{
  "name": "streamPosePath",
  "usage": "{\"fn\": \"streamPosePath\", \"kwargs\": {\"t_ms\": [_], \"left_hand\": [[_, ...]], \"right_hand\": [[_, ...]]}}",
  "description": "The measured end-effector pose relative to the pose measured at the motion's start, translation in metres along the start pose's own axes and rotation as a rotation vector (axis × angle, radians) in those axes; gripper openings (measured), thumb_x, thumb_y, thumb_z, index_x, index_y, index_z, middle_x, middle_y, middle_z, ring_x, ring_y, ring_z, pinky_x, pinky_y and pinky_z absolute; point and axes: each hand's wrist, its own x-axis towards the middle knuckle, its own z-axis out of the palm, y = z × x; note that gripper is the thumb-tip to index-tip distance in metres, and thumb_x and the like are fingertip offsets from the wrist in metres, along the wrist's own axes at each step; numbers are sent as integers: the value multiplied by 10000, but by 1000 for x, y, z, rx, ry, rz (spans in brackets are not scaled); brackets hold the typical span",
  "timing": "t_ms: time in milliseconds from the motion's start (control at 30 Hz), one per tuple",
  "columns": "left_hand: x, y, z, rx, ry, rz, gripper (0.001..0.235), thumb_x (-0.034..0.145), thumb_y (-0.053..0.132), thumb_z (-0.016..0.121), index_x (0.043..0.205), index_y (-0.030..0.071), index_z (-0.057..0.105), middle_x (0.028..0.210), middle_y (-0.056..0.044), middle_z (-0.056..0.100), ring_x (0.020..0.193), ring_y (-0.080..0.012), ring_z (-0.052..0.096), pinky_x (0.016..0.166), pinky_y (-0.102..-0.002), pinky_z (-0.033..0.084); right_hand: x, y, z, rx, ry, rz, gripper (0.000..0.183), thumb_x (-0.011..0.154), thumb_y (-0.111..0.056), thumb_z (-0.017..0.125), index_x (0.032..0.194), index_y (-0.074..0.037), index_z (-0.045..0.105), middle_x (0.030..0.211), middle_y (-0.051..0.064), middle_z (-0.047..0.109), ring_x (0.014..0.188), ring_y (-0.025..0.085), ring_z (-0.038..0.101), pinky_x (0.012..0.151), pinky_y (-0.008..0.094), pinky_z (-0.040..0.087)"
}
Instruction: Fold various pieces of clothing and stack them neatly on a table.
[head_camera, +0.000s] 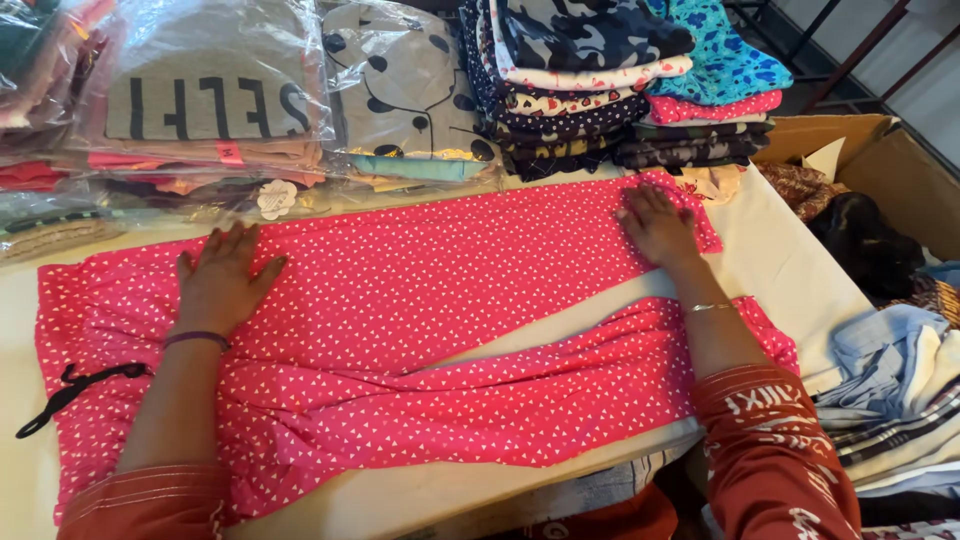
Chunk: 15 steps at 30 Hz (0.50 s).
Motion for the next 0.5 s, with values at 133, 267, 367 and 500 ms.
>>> {"fn": "streamPosePath", "kwargs": {"t_ms": [133, 267, 367, 500], "left_hand": [[-3, 62, 13, -279, -43, 63, 701, 993, 637, 464, 1534, 193, 502, 1518, -146, 541, 1427, -337, 474, 1258, -560, 216], [-44, 163, -6, -374, -232, 606, 717, 968, 604, 503, 1514, 141, 462, 1549, -169, 447, 1445, -342, 387, 1172, -553, 234], [-55, 184, -23, -204, -358, 754, 759, 961, 602, 533, 1555, 159, 371, 1635, -134, 297, 1507, -311, 245, 1177, -597, 143], [-31, 144, -21, -164, -307, 511, 780, 921, 623, 530, 1562, 212, 361, 1662, -71, 276, 1535, -266, 218, 1197, -580, 166]], "right_hand": [[-3, -33, 45, 268, 81, -354, 566, 1076, -514, 522, 1545, -206, 446, 1641, 107, 400, 1529, 280, 353, 1274, 551, 327], [-67, -151, -4, 118, -257, -712, 622, 1024, -423, 519, 1591, -232, 351, 1670, 79, 315, 1538, 272, 272, 1195, 606, 234], [-74, -160, -7, 50, -298, -832, 620, 1016, -439, 510, 1584, -248, 351, 1673, 87, 292, 1532, 292, 242, 1168, 629, 194], [-38, -115, -2, 6, -195, -601, 618, 1027, -493, 446, 1593, -261, 356, 1670, 53, 298, 1540, 254, 267, 1181, 616, 224]]}}
